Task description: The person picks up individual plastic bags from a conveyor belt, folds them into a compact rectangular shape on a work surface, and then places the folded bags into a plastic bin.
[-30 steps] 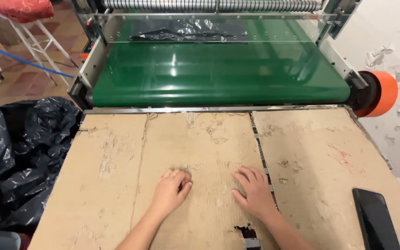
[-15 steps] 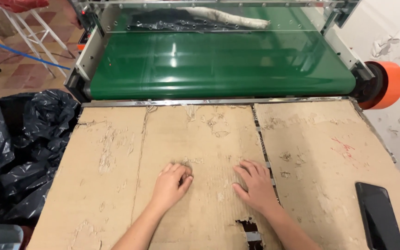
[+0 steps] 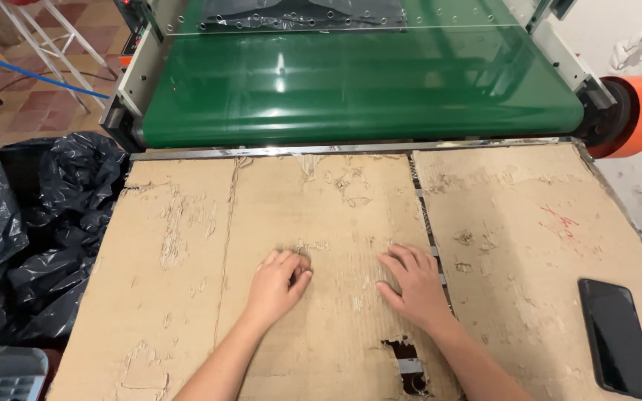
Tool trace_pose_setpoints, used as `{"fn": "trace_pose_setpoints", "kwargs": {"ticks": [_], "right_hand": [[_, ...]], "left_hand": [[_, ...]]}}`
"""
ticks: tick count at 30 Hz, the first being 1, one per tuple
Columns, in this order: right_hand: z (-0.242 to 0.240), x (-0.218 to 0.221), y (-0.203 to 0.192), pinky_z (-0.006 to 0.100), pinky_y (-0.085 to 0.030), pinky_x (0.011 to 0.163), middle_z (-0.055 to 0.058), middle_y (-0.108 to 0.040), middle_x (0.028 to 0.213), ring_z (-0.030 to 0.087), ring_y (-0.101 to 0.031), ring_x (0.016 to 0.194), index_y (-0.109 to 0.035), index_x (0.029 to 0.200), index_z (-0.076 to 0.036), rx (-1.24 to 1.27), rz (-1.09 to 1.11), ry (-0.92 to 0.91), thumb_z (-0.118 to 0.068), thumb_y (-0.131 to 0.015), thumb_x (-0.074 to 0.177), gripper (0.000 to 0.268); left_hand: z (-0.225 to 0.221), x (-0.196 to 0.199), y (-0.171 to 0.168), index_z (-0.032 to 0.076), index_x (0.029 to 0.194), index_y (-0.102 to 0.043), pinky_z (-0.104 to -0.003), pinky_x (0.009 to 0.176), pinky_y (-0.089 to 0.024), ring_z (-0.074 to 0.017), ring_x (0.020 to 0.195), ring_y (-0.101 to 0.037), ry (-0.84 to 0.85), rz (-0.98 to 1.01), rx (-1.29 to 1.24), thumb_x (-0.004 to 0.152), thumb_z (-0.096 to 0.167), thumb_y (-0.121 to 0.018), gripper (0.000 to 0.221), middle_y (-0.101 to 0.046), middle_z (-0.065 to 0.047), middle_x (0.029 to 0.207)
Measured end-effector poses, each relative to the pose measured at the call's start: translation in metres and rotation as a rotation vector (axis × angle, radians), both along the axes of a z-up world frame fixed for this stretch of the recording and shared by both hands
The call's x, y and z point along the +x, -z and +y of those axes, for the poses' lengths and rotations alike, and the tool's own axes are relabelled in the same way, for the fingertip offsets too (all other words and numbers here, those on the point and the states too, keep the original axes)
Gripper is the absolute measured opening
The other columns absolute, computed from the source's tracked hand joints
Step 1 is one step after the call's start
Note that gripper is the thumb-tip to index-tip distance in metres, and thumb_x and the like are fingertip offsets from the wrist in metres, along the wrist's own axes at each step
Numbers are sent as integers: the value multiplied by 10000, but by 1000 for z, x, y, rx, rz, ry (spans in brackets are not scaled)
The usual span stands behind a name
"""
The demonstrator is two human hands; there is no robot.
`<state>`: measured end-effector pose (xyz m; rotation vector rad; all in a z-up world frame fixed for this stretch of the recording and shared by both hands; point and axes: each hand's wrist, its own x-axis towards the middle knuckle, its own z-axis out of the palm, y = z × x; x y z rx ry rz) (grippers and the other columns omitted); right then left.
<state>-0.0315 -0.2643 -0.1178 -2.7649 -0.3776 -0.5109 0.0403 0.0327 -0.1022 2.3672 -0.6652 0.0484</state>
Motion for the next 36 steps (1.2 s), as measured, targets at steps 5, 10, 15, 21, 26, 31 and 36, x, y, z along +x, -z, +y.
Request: {"fn": "trace_pose_setpoints", "kwargs": {"ticks": [5, 10, 15, 21, 26, 31, 36], "right_hand": [[0, 1, 1, 503, -364, 1055, 47, -590, 1322, 279, -476, 1294, -625, 1288, -172, 2, 4, 3, -383, -635, 872, 466], [0, 0, -1, 498, -349, 1063, 39, -579, 1329, 273, -465, 1301, -624, 1286, -165, -4, 30, 8, -392, -619, 883, 462], [-1, 1, 2, 503, -352, 1072, 41, -585, 1328, 276, -471, 1296, -629, 1282, -173, -14, 11, 9, -406, -619, 877, 468], [-1, 2, 3, 499, -360, 1068, 40, -589, 1322, 275, -476, 1290, -628, 1287, -172, -16, 4, 6, -410, -623, 877, 474], [-1, 2, 3, 498, -356, 1075, 41, -586, 1330, 276, -472, 1298, -625, 1297, -170, -13, 10, 6, -403, -621, 876, 481], [0, 0, 2, 486, -380, 1039, 39, -578, 1336, 270, -480, 1284, -621, 1296, -169, -12, 15, 8, -398, -604, 889, 467], [-4, 3, 9, 484, -355, 1058, 30, -557, 1313, 256, -454, 1314, -603, 1305, -209, -32, 70, 34, -470, -574, 908, 477]], "left_hand": [[0, 0, 1, 189, 907, -647, -391, 814, -484, -205, 821, -537, 8, -23, -15, 893, 263, -630, 77, -589, 56, 796], [0, 0, 2, 181, 899, -647, -389, 904, -475, -206, 809, -542, 9, -20, -29, 891, 245, -634, 66, -594, 54, 792], [0, -1, -2, 187, 900, -644, -385, 784, -486, -204, 823, -539, -2, -2, -13, 889, 253, -631, 68, -595, 55, 800], [0, 0, -2, 188, 902, -646, -379, 791, -483, -202, 825, -544, -3, -1, -8, 889, 258, -630, 73, -599, 56, 801], [0, 0, 0, 201, 905, -646, -379, 735, -481, -200, 835, -540, -12, 5, -2, 881, 256, -633, 61, -598, 64, 802], [-1, -1, -3, 194, 892, -656, -374, 732, -478, -195, 830, -540, -11, 12, 1, 888, 263, -623, 77, -613, 60, 813], [2, 2, -2, 207, 913, -673, -388, 770, -508, -215, 827, -585, 3, 4, 21, 880, 292, -646, 95, -598, 37, 771]]}}
